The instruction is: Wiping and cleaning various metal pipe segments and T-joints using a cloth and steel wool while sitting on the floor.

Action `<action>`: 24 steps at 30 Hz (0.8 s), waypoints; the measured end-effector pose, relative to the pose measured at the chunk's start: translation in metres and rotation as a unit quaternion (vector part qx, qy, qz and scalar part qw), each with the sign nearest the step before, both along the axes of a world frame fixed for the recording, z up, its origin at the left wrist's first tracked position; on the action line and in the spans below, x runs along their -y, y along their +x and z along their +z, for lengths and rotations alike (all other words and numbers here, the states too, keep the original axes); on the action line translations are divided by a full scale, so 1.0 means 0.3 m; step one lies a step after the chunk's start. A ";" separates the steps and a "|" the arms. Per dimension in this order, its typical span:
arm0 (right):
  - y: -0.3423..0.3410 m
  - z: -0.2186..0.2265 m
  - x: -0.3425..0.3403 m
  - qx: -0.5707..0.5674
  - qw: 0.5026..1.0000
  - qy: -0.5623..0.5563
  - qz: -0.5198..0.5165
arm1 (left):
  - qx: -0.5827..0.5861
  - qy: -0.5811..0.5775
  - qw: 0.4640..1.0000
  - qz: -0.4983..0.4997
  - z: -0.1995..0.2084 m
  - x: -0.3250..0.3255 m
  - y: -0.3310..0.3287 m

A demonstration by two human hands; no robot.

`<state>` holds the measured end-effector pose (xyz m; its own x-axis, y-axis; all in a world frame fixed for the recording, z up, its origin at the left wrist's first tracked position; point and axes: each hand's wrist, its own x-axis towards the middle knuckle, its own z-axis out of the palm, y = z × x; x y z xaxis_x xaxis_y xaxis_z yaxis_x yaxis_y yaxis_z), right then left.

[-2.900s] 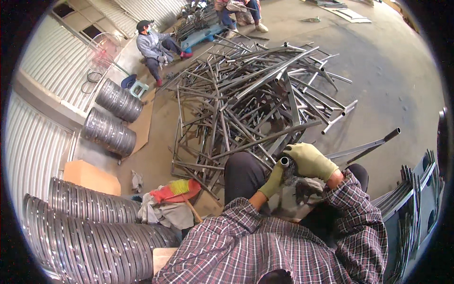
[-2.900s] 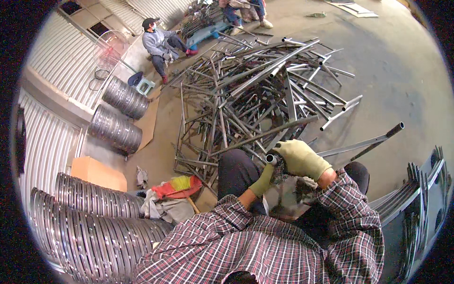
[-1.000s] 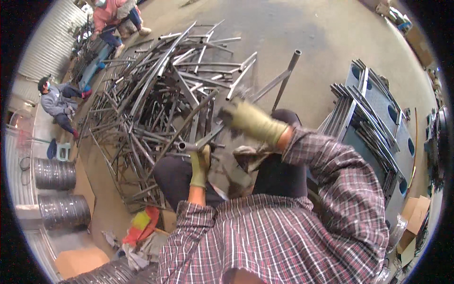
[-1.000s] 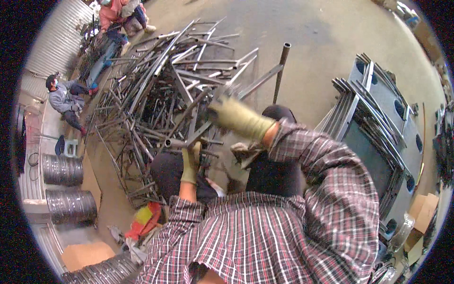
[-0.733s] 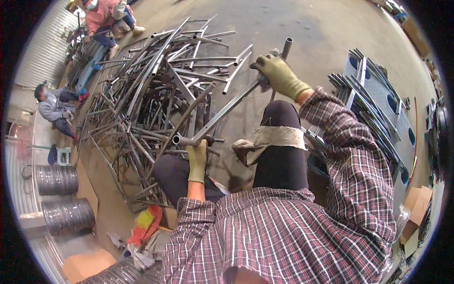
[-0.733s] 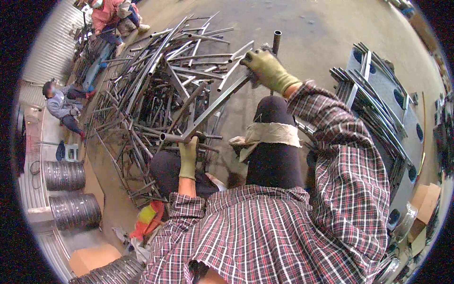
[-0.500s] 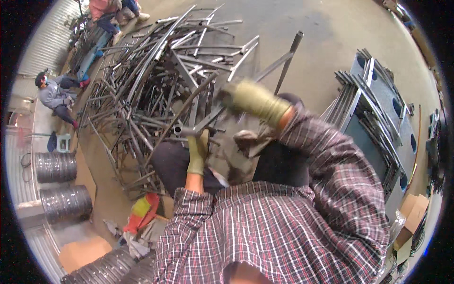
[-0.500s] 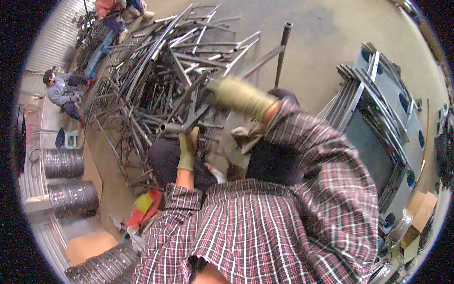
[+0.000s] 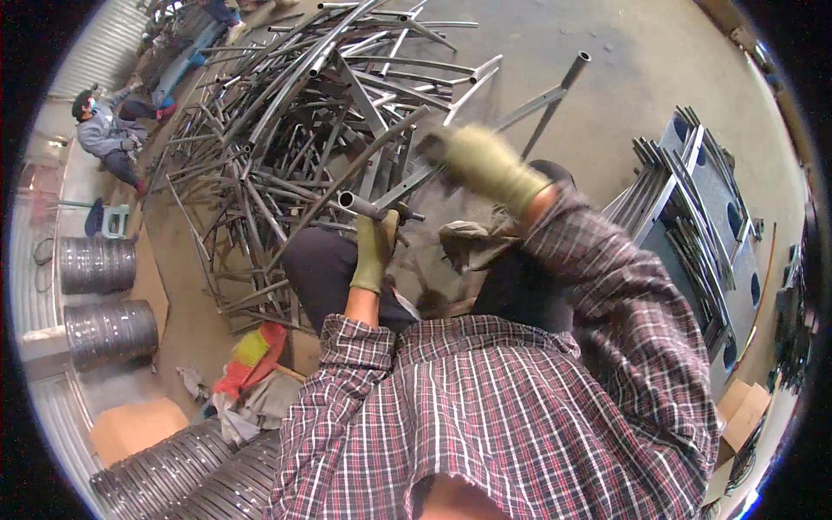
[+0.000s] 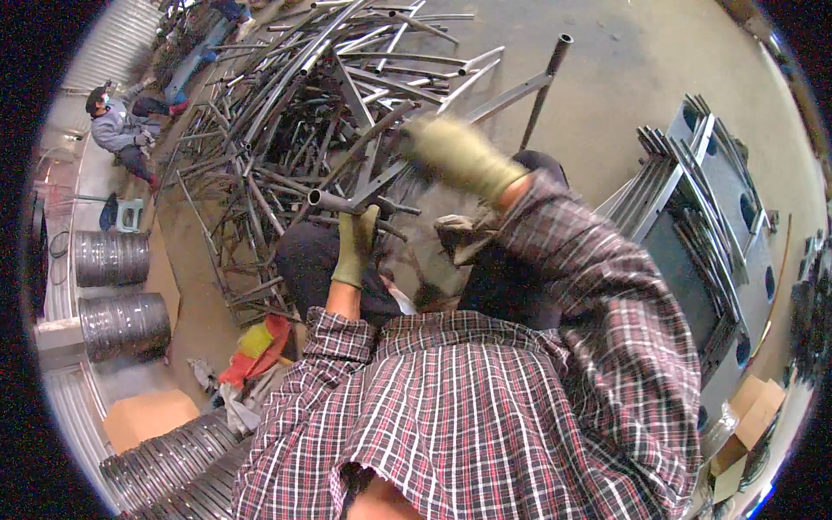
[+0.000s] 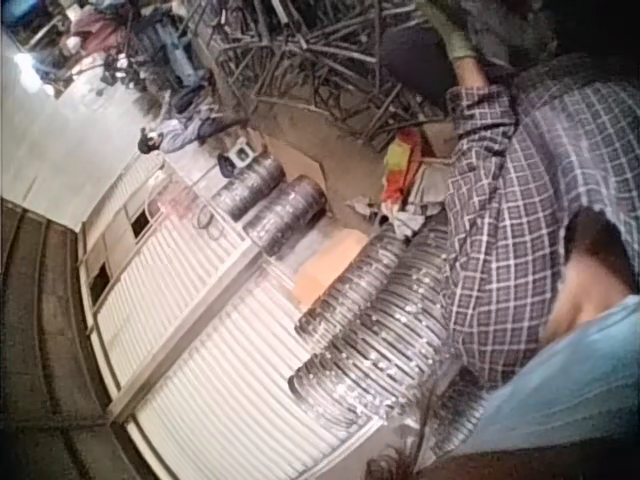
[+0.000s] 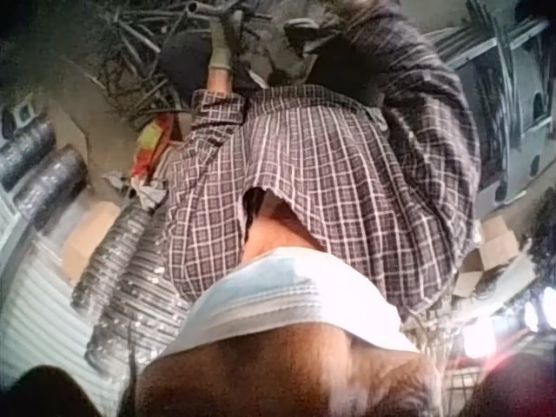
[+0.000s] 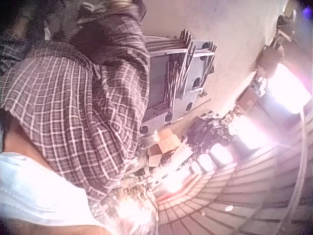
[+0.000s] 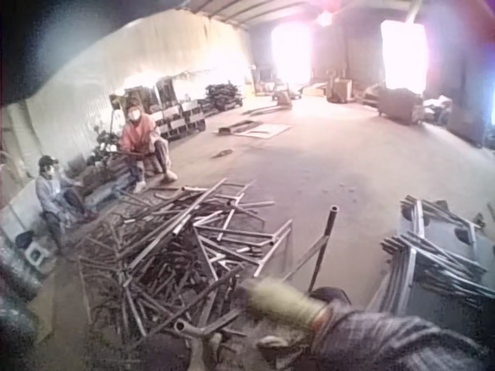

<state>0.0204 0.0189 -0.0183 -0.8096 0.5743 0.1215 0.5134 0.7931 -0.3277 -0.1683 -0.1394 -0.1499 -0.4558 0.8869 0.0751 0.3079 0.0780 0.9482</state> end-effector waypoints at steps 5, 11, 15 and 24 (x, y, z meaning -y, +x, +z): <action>0.317 -0.041 -0.312 -0.023 0.962 0.239 -0.130 | 0.013 -0.033 0.999 -0.041 0.044 -0.018 0.007; -0.097 -0.093 0.171 -0.044 0.972 0.150 0.178 | 0.007 0.078 0.996 -0.039 -0.001 -0.017 0.033; 0.132 -0.077 -0.184 -0.058 0.994 0.032 -0.089 | -0.020 -0.003 0.998 -0.051 -0.037 -0.031 -0.053; 0.583 -0.012 -0.078 -0.510 0.795 -0.151 -0.291 | 0.025 -0.085 0.996 0.008 0.055 -0.050 -0.028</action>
<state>0.1954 0.0423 -0.0219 0.0343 0.9434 0.3299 0.1094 0.3246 -0.9395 -0.1768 -0.1244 -0.1335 -0.4694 0.8774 -0.0987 0.2573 0.2429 0.9353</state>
